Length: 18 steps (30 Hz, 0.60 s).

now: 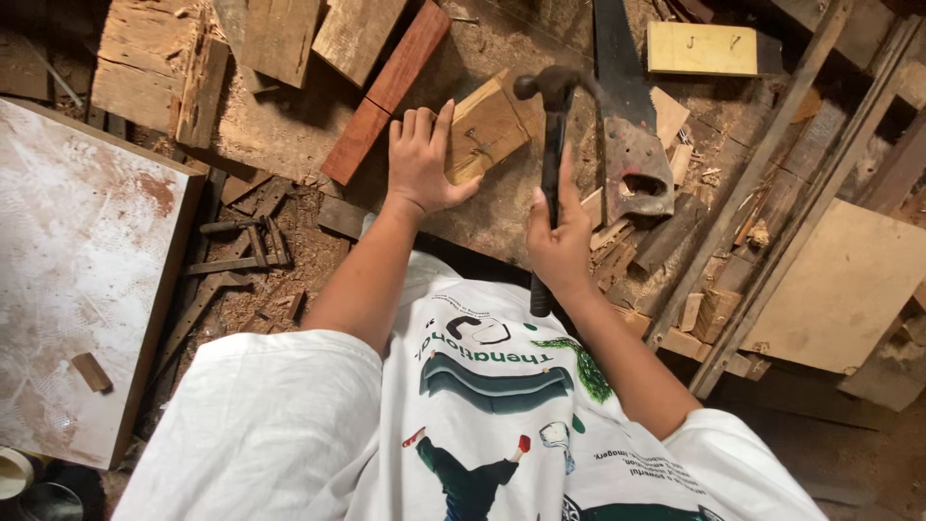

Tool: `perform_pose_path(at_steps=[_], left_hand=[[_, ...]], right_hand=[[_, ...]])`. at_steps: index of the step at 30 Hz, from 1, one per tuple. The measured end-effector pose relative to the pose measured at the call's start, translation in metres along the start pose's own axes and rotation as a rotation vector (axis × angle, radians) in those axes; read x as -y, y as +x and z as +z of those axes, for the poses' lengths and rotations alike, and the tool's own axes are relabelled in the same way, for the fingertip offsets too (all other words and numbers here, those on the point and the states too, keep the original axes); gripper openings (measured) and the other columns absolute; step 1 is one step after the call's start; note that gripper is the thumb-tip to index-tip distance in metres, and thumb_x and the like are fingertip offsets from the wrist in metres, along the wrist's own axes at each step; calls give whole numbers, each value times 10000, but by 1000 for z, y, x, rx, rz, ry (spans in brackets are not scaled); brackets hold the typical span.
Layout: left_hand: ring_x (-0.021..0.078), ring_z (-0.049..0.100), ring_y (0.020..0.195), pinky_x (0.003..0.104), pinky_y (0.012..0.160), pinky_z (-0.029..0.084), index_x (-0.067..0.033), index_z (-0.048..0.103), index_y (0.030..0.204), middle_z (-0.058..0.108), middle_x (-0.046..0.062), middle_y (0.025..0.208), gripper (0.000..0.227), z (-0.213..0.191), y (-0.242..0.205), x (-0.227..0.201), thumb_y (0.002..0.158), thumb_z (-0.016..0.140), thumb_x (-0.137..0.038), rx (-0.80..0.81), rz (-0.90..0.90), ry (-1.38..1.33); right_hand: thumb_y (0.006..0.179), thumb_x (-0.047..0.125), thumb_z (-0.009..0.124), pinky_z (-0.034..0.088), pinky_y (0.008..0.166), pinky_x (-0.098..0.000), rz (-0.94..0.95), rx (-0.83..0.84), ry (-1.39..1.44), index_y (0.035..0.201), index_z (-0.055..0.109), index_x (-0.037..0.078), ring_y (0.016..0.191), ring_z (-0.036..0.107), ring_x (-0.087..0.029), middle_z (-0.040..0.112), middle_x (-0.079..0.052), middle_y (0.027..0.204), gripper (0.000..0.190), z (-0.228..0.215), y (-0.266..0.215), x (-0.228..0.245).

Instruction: The person hammers nails into a small wooden block on a workbench. They repeatedly position the nail and strike it with a hammer, occasionally adjusting the wood's orientation.

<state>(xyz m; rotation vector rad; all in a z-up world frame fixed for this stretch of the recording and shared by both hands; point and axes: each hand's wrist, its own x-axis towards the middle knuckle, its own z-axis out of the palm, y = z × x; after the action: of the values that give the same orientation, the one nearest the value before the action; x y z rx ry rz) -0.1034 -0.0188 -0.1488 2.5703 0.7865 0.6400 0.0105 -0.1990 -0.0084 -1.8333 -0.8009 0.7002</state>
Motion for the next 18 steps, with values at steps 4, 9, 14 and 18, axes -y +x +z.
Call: perform_pose_path(at_steps=[4, 9, 14, 18], left_hand=[[350, 472, 1018, 474, 869, 374, 27, 471, 1452, 492, 192, 1102, 1123, -3, 1, -1, 616, 809, -643, 37, -9, -3], [335, 477, 1028, 468, 889, 389, 18, 491, 1440, 500, 167, 1114, 1120, 2, 0, 4, 584, 820, -625, -43, 15, -9], [295, 481, 1048, 424, 892, 392, 17, 476, 1483, 489, 133, 1117, 1030, 20, -11, 8, 712, 842, -560, -40, 7, 63], [226, 481, 1085, 367, 929, 391, -40, 464, 1532, 487, 65, 1146, 857, 25, -6, 8, 900, 846, -473, -98, 17, 222]], right_hand=[[1028, 46, 577, 397, 461, -235, 111, 231, -227, 1643, 306, 205, 561, 503, -77, 591, -6, 808, 691, -9, 1, -1], [1040, 121, 606, 499, 453, -260, -31, 247, -553, 1617, 319, 240, 526, 604, -110, 678, -39, 776, 655, -45, 11, 15], [912, 166, 709, 484, 482, -315, -546, 602, -1161, 1589, 367, 340, 563, 575, -169, 646, -61, 761, 778, -72, 17, 31], [841, 226, 740, 461, 440, -310, -622, 746, -1331, 1581, 327, 422, 516, 539, -168, 626, -78, 768, 870, -64, 31, 36]])
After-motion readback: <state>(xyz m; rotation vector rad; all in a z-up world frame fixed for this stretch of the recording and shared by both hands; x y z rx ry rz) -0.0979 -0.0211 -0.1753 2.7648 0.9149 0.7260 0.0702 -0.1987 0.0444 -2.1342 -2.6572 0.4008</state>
